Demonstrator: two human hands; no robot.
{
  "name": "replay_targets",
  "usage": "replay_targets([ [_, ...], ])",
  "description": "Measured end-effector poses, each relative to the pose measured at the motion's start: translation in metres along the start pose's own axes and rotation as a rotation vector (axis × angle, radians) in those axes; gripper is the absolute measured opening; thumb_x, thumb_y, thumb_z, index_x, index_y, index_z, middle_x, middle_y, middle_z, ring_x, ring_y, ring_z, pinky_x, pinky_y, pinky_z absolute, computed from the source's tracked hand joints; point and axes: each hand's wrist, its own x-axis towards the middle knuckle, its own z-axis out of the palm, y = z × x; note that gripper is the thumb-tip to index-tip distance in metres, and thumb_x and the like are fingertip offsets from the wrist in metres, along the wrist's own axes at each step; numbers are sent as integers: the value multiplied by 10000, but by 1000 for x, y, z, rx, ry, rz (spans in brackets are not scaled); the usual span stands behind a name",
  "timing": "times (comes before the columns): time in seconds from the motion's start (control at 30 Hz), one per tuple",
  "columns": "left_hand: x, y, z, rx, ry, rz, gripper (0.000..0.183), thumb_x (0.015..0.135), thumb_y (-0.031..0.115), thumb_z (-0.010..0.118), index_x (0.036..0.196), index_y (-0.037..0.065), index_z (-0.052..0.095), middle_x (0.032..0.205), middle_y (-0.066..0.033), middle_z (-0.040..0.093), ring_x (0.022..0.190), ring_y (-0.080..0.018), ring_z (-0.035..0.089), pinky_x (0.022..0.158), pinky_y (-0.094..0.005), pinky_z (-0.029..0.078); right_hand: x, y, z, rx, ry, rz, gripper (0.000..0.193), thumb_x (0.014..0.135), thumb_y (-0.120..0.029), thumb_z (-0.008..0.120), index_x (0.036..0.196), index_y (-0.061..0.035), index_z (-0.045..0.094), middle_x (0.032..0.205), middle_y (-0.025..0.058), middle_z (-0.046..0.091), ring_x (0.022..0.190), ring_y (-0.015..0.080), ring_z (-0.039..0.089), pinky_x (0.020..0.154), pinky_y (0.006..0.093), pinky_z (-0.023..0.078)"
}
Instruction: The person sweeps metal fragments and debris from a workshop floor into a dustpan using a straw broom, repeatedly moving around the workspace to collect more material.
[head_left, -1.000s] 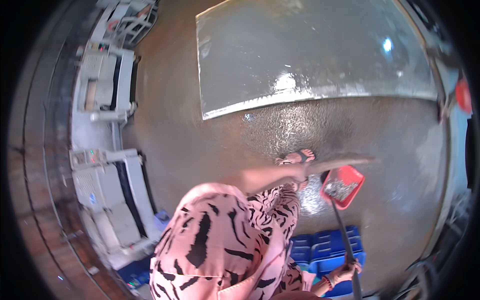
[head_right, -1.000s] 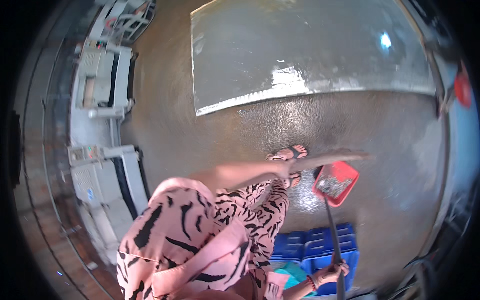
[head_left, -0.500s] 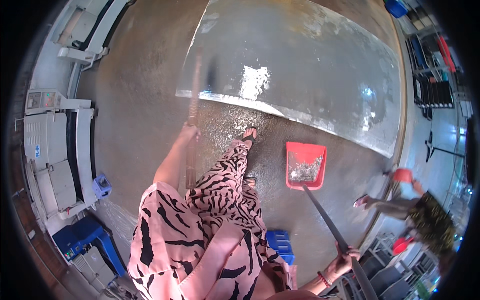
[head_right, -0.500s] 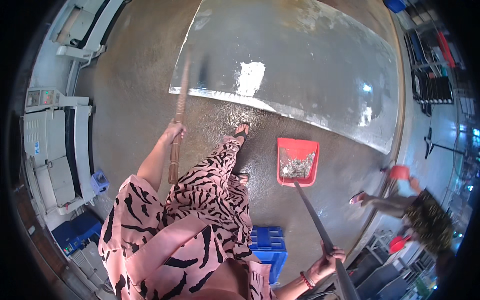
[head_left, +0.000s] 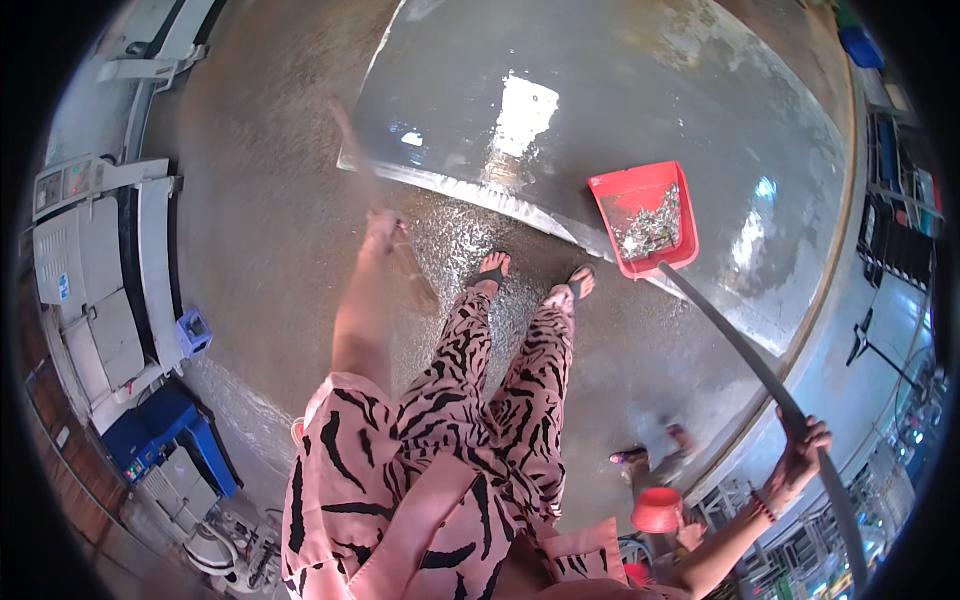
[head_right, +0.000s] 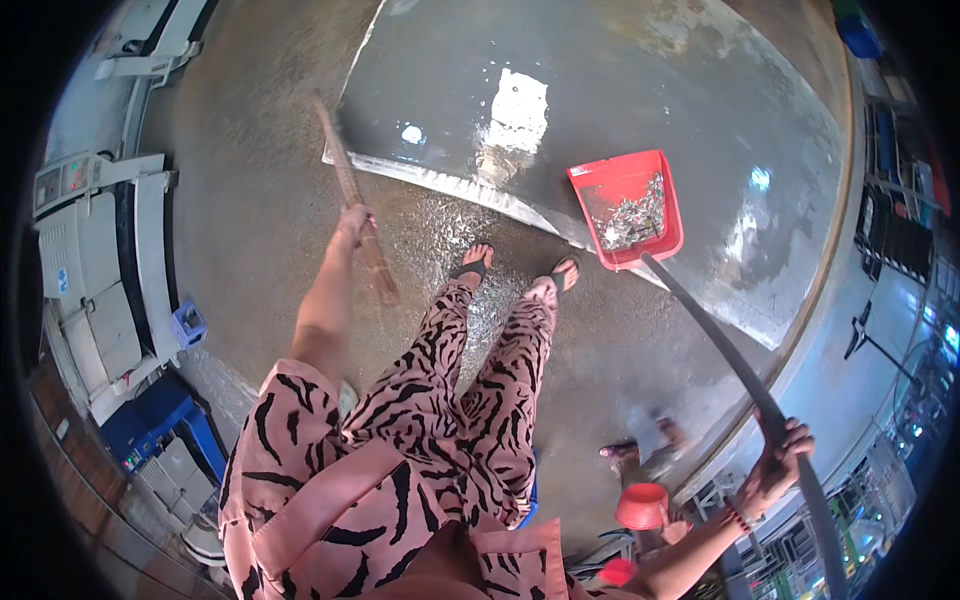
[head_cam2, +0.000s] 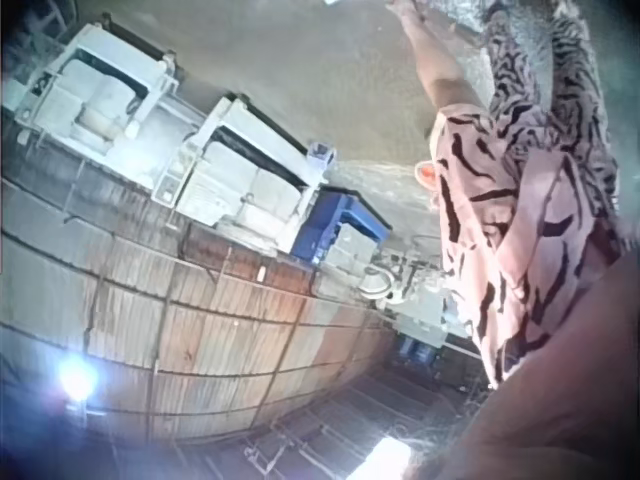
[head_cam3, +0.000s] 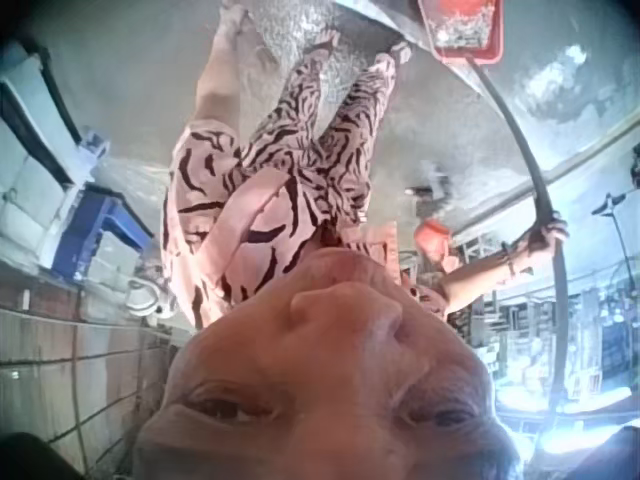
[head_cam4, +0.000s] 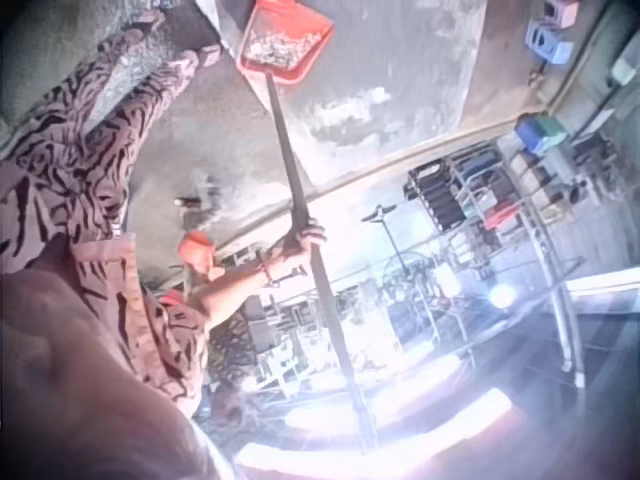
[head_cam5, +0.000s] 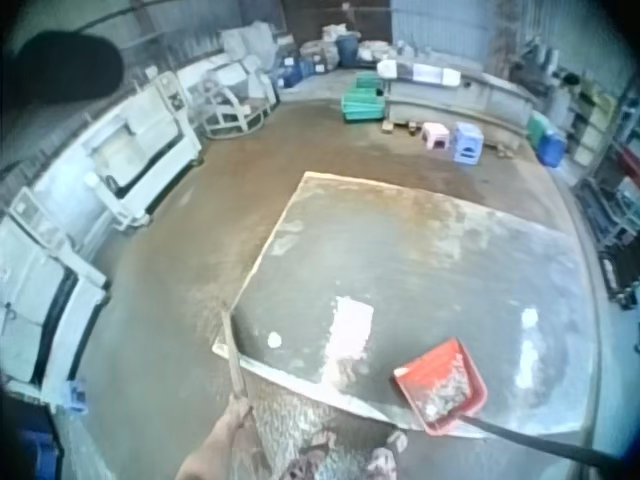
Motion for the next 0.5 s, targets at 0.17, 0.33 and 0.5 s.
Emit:
replay_targets([
  [0.17,-33,-68,69,563,9,34,909,752,222,556,1398,91,-70,970,-265,599,901,-347,605,783,-390,491,97,11,39,-62,-139,52,176,595,72,469,716,-49,427,763,75,367,908,238,401,861,658,403],
  [0.33,-139,-102,160,903,-72,138,952,702,87,562,1394,31,-90,926,-259,615,890,-369,611,791,-402,474,137,25,72,-190,-296,95,134,640,27,504,732,-53,449,808,74,397,933,230,423,842,595,456],
  [0.5,-195,-123,197,839,-257,187,954,686,70,554,1388,18,-90,880,-279,606,847,-409,599,769,-433,472,142,25,76,-193,-320,107,101,697,7,531,732,-49,455,795,73,397,920,234,428,843,584,463],
])
